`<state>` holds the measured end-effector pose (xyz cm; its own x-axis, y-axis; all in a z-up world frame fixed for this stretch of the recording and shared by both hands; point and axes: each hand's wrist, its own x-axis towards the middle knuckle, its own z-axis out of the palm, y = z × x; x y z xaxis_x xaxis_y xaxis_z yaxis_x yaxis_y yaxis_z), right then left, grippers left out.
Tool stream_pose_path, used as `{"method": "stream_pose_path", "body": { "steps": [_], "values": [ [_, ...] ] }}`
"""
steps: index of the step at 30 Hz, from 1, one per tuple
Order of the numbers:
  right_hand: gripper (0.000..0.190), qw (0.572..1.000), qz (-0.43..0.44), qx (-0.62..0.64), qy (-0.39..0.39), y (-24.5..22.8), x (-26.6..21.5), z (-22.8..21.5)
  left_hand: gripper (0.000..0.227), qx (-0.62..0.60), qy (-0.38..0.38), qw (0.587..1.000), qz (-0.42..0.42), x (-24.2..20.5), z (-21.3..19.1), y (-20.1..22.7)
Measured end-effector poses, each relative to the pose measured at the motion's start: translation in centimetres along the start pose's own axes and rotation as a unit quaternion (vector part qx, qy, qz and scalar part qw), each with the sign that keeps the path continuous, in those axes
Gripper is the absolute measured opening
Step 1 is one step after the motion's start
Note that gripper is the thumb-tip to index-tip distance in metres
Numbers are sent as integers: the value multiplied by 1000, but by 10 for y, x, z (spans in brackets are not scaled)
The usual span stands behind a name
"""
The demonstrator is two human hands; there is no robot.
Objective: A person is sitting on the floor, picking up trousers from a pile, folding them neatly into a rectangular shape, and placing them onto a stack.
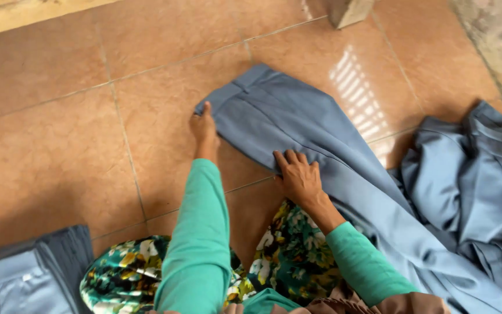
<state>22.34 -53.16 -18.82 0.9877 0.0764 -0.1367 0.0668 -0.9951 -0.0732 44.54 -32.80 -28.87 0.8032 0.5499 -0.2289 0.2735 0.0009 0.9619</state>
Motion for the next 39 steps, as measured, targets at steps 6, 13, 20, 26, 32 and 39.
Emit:
{"method": "stream_pose_path", "body": {
  "steps": [6, 13, 20, 26, 32, 39],
  "values": [
    [72, 976, -62, 58, -199, -68, 54, 60, 64, 86, 131, 985, -76, 91, -167, -61],
    [78, 963, -183, 76, -182, -173, 76, 54, 65, 76, 251, 958, -121, 139, -353, -177],
    [70, 953, -223, 130, -158, -248, 89, 90, 95, -21, 264, 940, -215, 92, -435, -117],
    [54, 922, -222, 313, -40, -287, 106, 115, 138, -306, -117, 885, -331, -63, -317, 53],
    [60, 943, -242, 190, -126, -270, 72, 85, 99, -304, 45, 885, -351, -35, -292, 55],
    [30, 974, -219, -56, -33, -174, 67, 86, 75, -78, 231, 957, -154, 33, -383, -19]
  ]
}}
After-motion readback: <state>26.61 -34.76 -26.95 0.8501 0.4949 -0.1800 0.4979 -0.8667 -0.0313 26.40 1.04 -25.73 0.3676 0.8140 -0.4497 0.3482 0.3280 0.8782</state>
